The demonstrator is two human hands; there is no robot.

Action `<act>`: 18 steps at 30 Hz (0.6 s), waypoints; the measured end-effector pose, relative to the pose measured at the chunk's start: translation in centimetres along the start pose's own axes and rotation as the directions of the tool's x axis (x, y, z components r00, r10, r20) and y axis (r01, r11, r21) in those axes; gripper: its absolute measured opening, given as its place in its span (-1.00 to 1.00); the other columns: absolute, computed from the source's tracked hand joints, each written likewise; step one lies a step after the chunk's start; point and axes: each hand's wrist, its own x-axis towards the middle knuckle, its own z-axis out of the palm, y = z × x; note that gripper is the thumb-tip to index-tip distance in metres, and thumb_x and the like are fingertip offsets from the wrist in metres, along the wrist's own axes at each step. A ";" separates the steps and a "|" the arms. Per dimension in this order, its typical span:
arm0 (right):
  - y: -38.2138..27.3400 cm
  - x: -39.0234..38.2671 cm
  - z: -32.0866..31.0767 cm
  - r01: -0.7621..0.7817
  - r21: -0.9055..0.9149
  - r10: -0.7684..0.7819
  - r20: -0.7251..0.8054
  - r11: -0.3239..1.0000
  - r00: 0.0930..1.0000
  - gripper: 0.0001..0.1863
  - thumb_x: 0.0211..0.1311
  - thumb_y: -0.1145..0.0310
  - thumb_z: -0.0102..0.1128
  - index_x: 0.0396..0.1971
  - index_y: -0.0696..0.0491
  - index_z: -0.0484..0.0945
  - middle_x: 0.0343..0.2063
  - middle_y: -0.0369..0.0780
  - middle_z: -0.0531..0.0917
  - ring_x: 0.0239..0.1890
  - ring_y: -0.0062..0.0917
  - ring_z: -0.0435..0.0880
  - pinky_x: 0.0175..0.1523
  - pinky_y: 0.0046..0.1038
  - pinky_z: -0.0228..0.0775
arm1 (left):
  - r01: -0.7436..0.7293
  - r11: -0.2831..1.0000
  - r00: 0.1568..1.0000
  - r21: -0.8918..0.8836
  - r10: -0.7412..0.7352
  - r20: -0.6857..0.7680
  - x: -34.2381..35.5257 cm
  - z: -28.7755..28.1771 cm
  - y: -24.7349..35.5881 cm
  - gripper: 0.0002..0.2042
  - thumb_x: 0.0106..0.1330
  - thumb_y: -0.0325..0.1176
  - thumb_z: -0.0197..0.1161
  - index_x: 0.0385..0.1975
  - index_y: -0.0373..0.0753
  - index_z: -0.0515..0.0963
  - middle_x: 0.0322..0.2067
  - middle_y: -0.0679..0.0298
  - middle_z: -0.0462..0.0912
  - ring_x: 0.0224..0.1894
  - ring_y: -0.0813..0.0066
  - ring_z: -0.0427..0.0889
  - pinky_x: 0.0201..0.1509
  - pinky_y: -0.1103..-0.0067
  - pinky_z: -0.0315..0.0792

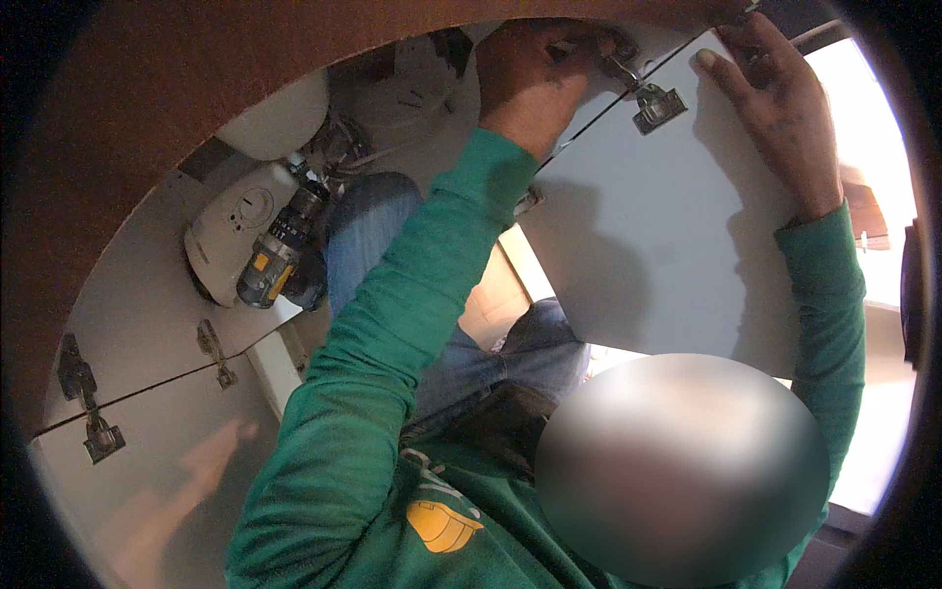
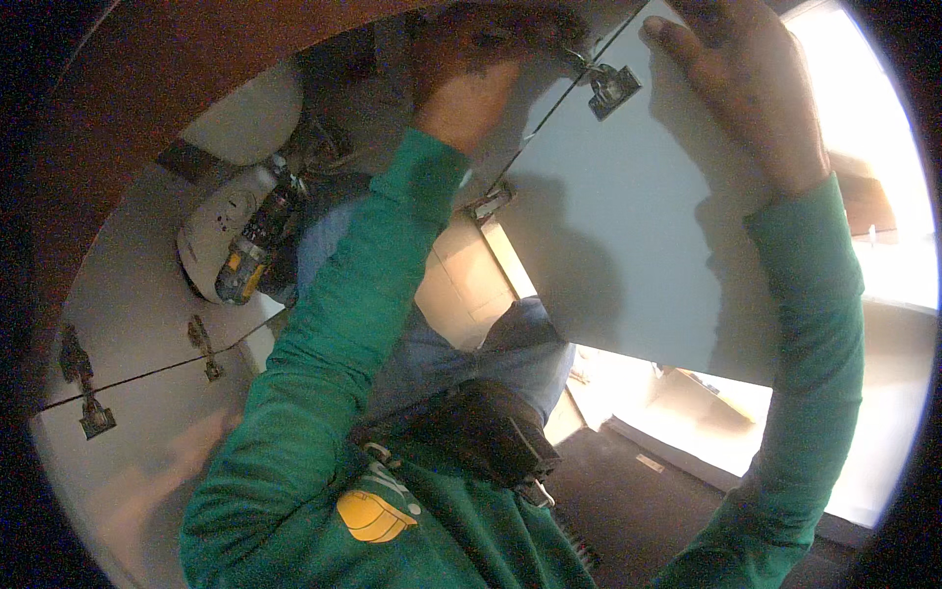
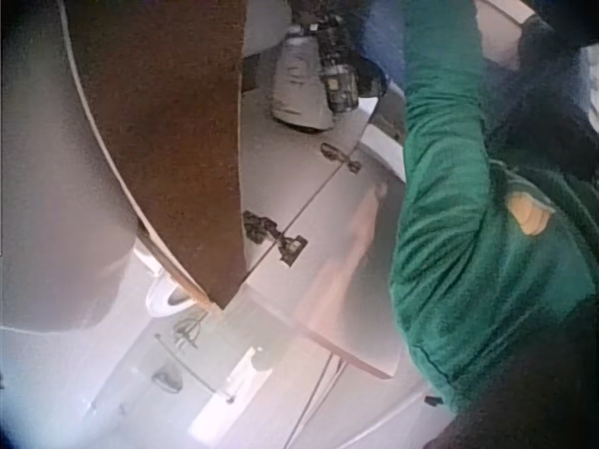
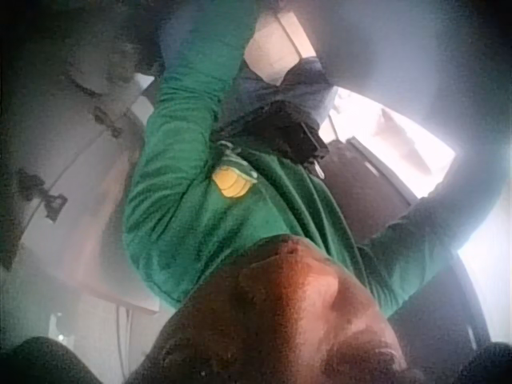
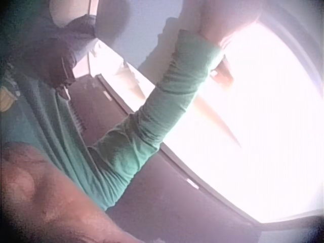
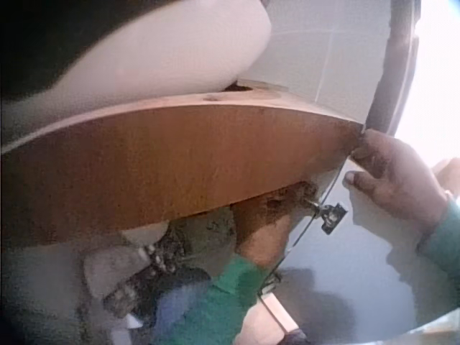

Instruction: The person installs metal hinges on a white cabinet door using a cordless drill and screws. They position the door, drill screws into the hinges, and adjust the alignment under a bathroom vanity.

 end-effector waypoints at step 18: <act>0.0 0.0 0.1 -0.010 0.056 0.010 0.004 0.998 1.000 -0.50 0.24 0.70 0.21 0.21 0.26 0.43 0.20 -0.03 0.59 0.33 -0.31 0.52 0.52 -0.29 0.27 | 0.140 0.986 0.889 -0.094 -0.083 0.449 5.5 -0.2 -2.5 -0.79 0.35 -0.26 0.35 -0.17 -0.24 0.73 -0.29 0.12 0.77 -0.22 0.33 0.75 -0.14 0.38 0.60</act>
